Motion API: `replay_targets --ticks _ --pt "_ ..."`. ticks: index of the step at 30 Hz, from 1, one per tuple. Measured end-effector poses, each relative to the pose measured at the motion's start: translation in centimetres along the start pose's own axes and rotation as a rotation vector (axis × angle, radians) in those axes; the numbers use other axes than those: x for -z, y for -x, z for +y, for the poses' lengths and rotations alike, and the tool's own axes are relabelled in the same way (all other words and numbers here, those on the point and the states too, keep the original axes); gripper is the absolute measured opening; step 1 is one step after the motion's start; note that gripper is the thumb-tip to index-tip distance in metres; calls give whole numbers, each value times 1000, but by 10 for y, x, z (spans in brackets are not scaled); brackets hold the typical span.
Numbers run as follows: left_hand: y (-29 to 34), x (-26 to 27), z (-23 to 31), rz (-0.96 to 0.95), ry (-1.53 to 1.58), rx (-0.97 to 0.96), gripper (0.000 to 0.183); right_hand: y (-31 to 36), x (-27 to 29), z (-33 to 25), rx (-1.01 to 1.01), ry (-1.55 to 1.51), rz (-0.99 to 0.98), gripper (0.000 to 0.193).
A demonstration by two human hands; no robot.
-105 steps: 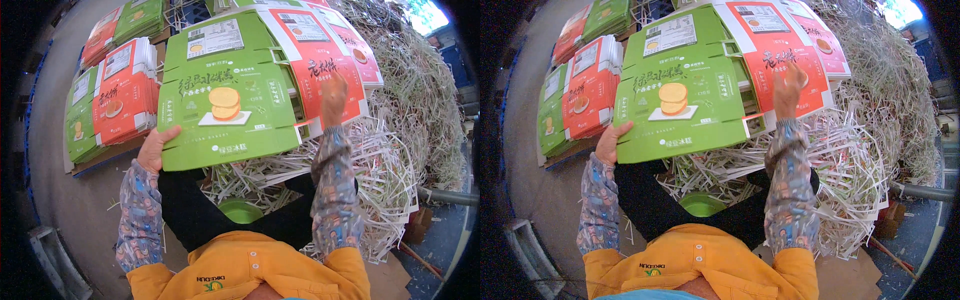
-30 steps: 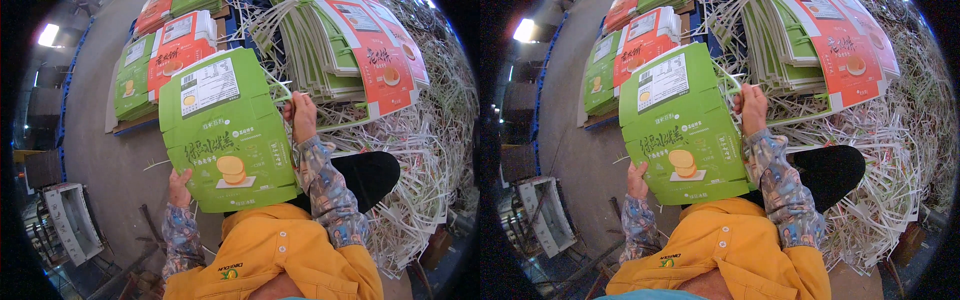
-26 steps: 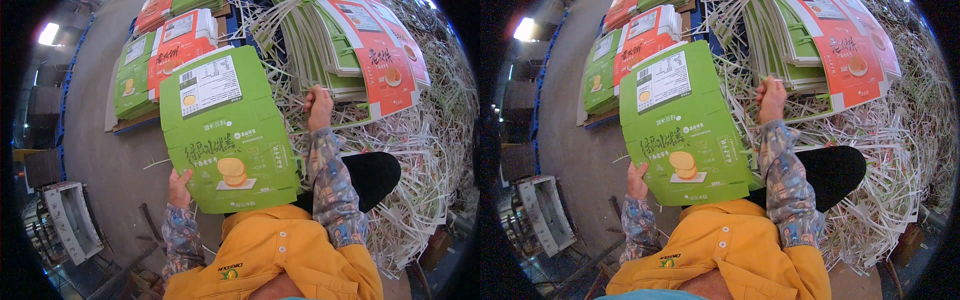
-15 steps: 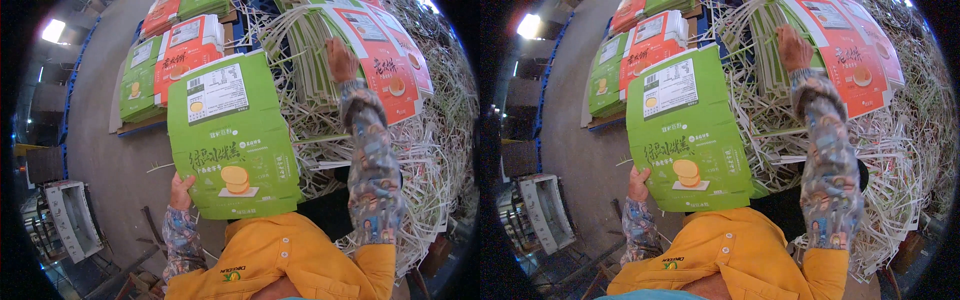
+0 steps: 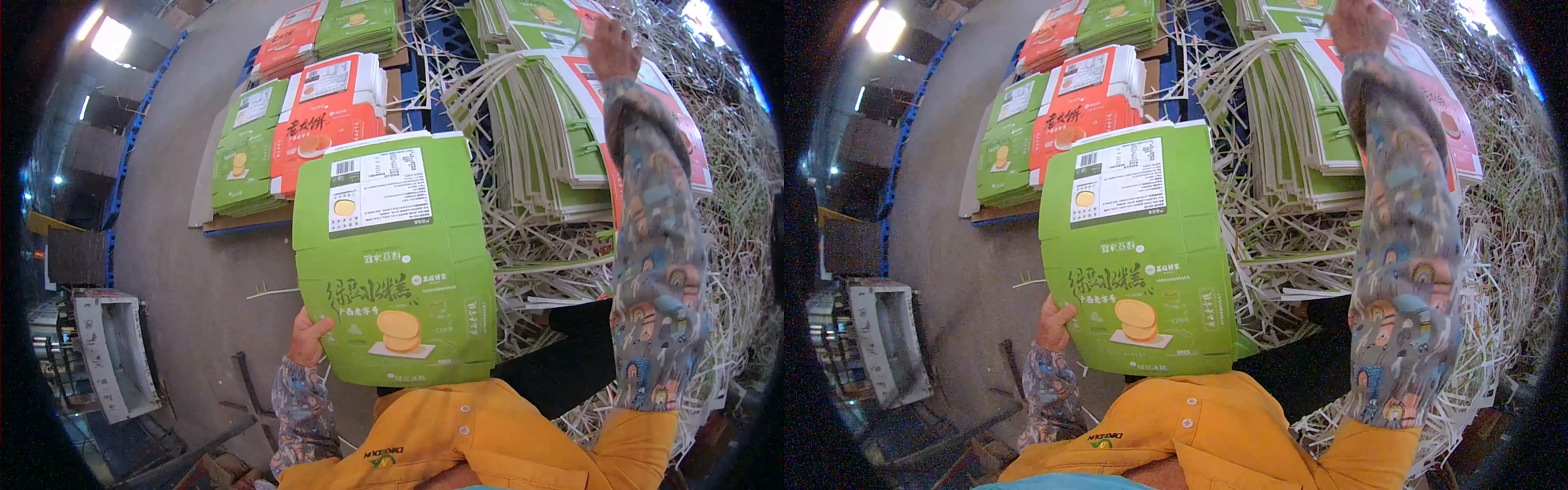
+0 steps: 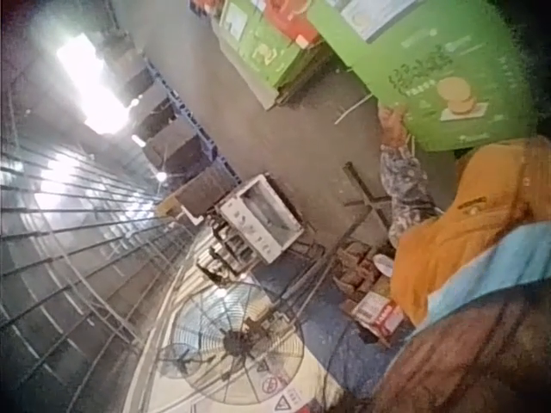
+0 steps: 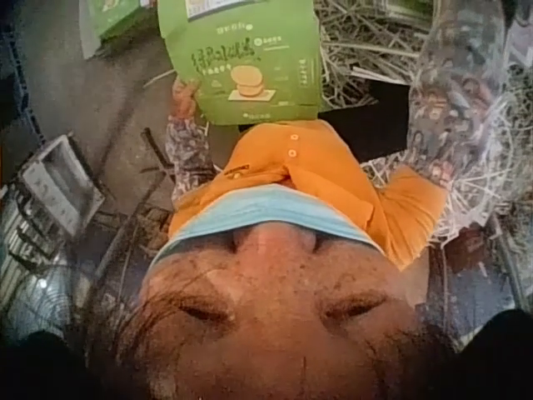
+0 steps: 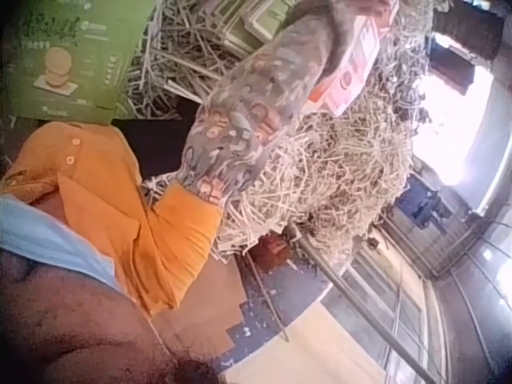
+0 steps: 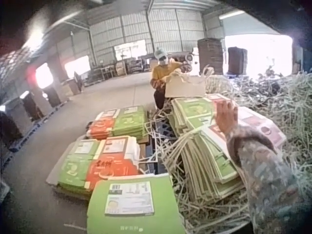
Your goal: Stripping waste paper edges from stacks of die-cut cardboard box flats.
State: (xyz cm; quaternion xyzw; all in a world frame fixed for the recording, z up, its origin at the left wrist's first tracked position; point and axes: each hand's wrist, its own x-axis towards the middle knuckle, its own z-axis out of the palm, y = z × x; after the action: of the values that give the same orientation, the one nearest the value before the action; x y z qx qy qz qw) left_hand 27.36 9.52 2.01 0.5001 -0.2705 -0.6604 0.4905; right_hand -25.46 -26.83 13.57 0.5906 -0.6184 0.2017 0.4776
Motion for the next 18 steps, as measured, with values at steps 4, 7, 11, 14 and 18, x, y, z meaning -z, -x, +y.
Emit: replay_targets --ticks 4,7,11,14,18 --pt "-2 1 -2 2 -13 27 43 55 47 -67 -205 -878 -588 29" --pt "-3 1 -2 -3 -5 37 43 100 88 -127 -898 -1583 -1297 33" --pt "-3 0 0 -28 -14 44 40 137 107 -180 -1155 -1788 -1124 24" --pt "-1 -1 1 -47 11 29 39 147 100 -204 -1122 -1720 -837 17" --pt "1 -2 0 -18 1 39 41 152 96 -206 -1000 -1672 -684 15"
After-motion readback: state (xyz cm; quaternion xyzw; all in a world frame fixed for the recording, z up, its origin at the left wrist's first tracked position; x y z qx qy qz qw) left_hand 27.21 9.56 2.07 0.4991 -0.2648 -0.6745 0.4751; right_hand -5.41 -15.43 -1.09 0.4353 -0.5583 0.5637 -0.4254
